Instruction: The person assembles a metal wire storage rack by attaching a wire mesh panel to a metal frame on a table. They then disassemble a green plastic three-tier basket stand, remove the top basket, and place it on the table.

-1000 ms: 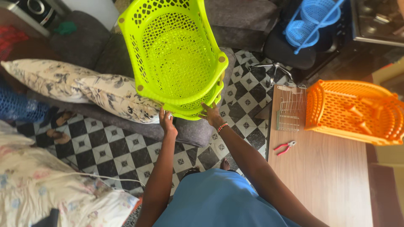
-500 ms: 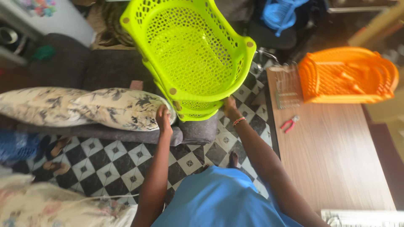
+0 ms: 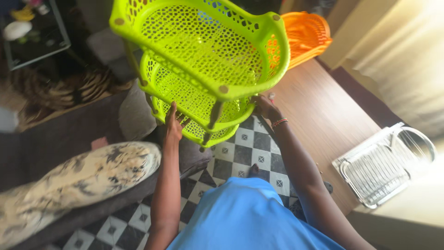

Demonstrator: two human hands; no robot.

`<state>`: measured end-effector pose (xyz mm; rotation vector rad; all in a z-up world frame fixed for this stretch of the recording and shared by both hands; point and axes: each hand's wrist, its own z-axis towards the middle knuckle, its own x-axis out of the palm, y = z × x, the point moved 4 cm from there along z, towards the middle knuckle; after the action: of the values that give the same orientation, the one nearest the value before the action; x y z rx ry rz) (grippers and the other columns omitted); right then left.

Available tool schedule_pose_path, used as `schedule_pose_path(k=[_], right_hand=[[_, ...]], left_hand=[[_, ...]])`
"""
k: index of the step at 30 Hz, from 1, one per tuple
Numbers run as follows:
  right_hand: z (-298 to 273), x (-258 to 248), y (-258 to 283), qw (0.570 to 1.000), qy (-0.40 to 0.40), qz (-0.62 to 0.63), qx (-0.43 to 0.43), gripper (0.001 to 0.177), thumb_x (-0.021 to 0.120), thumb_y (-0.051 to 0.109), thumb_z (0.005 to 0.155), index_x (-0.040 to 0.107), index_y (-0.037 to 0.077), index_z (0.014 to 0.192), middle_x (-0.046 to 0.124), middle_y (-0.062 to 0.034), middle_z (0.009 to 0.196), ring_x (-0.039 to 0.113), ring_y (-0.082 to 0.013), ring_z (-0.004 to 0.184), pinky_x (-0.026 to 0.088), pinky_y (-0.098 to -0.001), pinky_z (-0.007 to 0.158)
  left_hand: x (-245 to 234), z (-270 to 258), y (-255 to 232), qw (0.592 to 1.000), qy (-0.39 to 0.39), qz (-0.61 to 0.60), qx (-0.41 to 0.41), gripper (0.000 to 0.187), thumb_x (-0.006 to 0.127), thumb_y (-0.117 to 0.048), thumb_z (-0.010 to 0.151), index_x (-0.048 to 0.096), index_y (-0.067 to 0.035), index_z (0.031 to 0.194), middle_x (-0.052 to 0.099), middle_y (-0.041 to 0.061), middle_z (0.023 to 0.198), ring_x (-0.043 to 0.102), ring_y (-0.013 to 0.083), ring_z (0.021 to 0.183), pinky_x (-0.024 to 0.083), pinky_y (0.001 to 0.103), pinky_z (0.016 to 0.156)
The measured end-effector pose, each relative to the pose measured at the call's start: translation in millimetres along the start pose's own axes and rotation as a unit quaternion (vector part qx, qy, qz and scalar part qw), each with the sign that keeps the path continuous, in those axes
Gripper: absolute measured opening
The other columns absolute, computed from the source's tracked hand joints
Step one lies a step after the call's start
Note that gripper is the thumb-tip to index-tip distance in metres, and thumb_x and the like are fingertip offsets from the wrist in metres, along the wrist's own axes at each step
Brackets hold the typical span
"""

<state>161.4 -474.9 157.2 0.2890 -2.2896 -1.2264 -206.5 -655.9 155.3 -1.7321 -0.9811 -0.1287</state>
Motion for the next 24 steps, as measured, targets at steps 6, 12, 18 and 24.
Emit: schedule_pose_path(k=[6, 12, 18, 24], right_hand=[[-73, -77, 30, 0.991, -0.115, -0.016, -0.060, 0.052, 0.057, 0.029, 0.093, 0.050, 0.005, 0.138, 0.069, -0.0193, 0.119, 0.073, -0.0326, 0.098, 0.061, -0.0481, 0.092], [-145, -109, 51, 0.970, -0.181, 0.053, -0.155, 0.071, 0.045, 0.058, 0.100, 0.044, 0.009, 0.152, 0.063, -0.0162, 0.138, 0.064, -0.0276, 0.122, 0.050, -0.0495, 0.104], [-210, -134, 71, 0.941, -0.178, 0.118, -0.262, 0.070, 0.043, 0.056, 0.100, 0.036, 0.013, 0.155, 0.056, -0.0097, 0.147, 0.060, -0.0256, 0.129, 0.050, -0.0497, 0.108], [-265, -186, 85, 0.883, -0.209, 0.187, -0.377, 0.062, 0.044, 0.054, 0.106, 0.044, 0.010, 0.150, 0.059, -0.0093, 0.136, 0.061, -0.0247, 0.125, 0.051, -0.0457, 0.108]], left_hand=[[100, 10, 23, 0.996, 0.076, 0.029, -0.033, 0.058, 0.082, -0.040, 0.078, 0.059, -0.015, 0.125, 0.057, 0.005, 0.113, 0.059, 0.0246, 0.101, 0.062, 0.045, 0.077], [184, -18, 60, 0.992, 0.117, 0.021, -0.038, 0.053, 0.079, -0.033, 0.077, 0.056, -0.011, 0.118, 0.056, 0.006, 0.108, 0.061, 0.0236, 0.099, 0.064, 0.047, 0.077], [261, -70, 81, 0.989, 0.132, 0.052, -0.027, 0.055, 0.079, -0.036, 0.077, 0.052, -0.010, 0.117, 0.055, 0.007, 0.112, 0.059, 0.0213, 0.099, 0.064, 0.046, 0.077], [341, -109, 109, 0.986, 0.151, 0.058, -0.048, 0.057, 0.078, -0.034, 0.074, 0.052, -0.011, 0.120, 0.055, 0.005, 0.112, 0.058, 0.0196, 0.099, 0.064, 0.045, 0.076]])
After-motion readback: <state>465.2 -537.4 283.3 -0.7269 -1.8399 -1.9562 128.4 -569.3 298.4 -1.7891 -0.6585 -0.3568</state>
